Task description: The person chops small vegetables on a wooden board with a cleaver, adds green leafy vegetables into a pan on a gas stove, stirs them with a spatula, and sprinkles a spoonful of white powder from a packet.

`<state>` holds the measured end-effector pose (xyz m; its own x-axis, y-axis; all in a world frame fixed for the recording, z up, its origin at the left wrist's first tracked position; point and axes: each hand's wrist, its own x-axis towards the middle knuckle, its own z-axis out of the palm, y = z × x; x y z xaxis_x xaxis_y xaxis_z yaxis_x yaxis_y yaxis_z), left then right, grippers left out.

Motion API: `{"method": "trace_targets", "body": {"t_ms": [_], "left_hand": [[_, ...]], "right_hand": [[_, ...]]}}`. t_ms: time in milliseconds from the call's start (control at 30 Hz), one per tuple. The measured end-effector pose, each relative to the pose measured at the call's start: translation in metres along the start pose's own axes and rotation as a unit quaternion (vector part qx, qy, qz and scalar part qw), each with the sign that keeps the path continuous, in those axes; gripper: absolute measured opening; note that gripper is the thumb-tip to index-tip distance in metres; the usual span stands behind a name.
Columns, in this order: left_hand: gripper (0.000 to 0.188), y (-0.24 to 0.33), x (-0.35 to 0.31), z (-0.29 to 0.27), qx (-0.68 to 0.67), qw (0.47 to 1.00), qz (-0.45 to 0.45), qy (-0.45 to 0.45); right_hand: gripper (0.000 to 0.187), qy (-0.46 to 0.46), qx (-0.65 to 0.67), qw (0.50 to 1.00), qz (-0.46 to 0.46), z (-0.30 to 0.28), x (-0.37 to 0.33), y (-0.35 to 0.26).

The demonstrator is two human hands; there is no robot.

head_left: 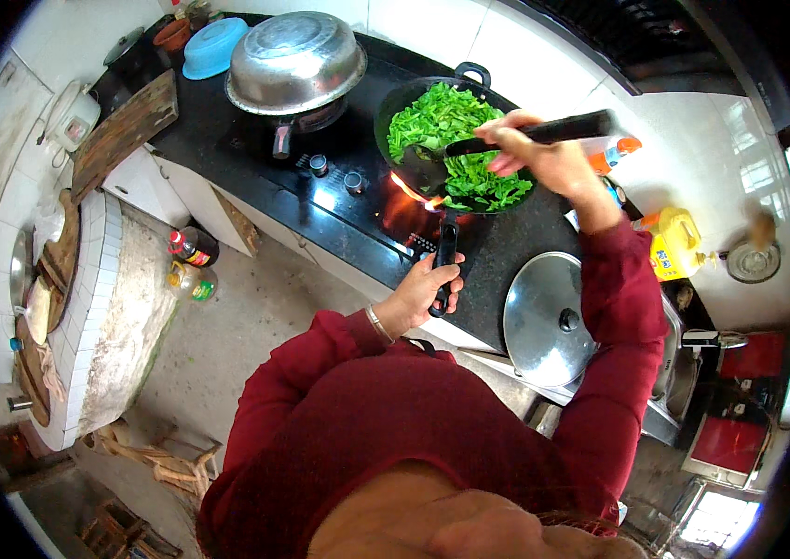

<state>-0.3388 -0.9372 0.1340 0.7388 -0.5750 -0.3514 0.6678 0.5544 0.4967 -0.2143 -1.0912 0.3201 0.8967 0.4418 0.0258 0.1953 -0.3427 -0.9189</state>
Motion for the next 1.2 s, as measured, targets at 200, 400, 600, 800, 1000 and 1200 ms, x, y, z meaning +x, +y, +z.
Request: {"method": "trace_targets", "body": {"t_ms": [200,400,600,800,1000,1200], "left_hand": [[0.026,-0.001,0.002,-0.002,0.000,1.000,0.000,-0.012],[0.028,0.001,0.002,-0.005,0.007,1.000,-0.005,-0.010],[0.027,0.002,0.000,-0.005,0.027,1.000,-0.008,-0.003],[0.027,0.000,0.000,-0.005,0.022,1.000,-0.003,-0.015],[0.029,0.001,0.001,-0.005,0.009,1.000,-0.002,-0.006],[0.030,0.001,0.000,-0.002,0.013,1.000,-0.004,-0.006]], "right_hand": [[0.016,-0.029,-0.138,0.990,-0.033,-0.010,0.017,0.039],[0.021,-0.051,-0.101,0.993,-0.036,-0.045,-0.028,-0.056],[0.019,-0.101,-0.112,0.988,0.029,-0.024,-0.020,-0.023],[0.016,-0.015,-0.186,0.982,-0.034,-0.023,0.001,0.036],[0.016,-0.079,-0.156,0.984,-0.040,-0.047,-0.029,-0.052],[0.015,-0.204,-0.236,0.941,-0.133,-0.039,-0.031,-0.051]]}}
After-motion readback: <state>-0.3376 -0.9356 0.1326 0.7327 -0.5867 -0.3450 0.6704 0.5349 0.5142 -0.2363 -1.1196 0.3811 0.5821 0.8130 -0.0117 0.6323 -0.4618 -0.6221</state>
